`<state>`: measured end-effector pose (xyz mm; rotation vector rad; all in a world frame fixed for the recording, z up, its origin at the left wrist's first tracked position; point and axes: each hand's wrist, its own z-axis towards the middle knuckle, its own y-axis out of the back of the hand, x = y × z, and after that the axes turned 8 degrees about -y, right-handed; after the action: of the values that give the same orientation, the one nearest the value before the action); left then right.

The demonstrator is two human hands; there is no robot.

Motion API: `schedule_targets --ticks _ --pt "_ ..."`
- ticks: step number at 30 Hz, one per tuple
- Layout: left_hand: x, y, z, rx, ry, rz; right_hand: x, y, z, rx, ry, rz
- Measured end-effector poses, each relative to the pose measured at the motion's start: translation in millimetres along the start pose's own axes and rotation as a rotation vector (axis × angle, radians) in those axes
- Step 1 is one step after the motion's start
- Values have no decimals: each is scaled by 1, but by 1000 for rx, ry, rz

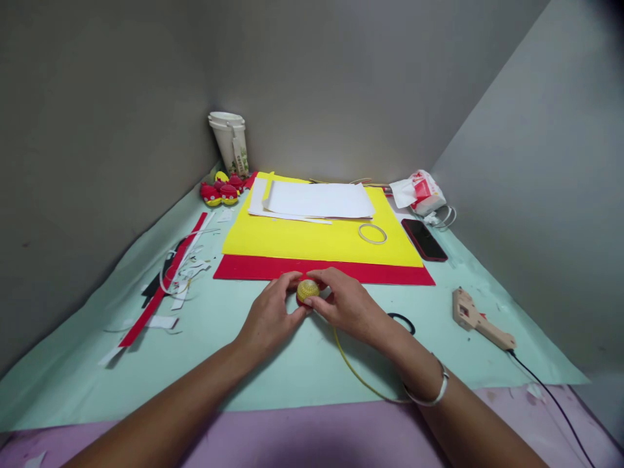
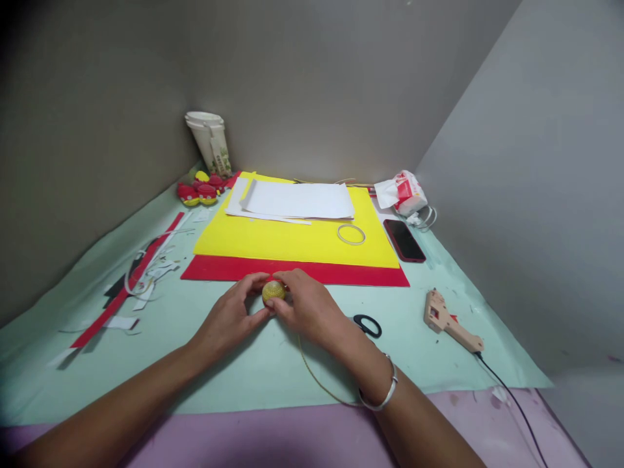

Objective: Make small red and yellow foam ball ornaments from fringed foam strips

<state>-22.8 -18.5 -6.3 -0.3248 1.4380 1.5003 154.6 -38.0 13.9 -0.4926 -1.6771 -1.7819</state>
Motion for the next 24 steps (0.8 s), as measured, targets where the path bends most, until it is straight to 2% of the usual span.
schedule_targets --ticks 10,15,24 --pt "2 -1 -1 5 -7 9 0 1 -1 15 -5 6" --pt "3 -1 -1 -1 5 26 -2 10 0 24 -61 48" --pt "1 0 -1 7 24 -12 -12 18 -11 -36 -80 6"
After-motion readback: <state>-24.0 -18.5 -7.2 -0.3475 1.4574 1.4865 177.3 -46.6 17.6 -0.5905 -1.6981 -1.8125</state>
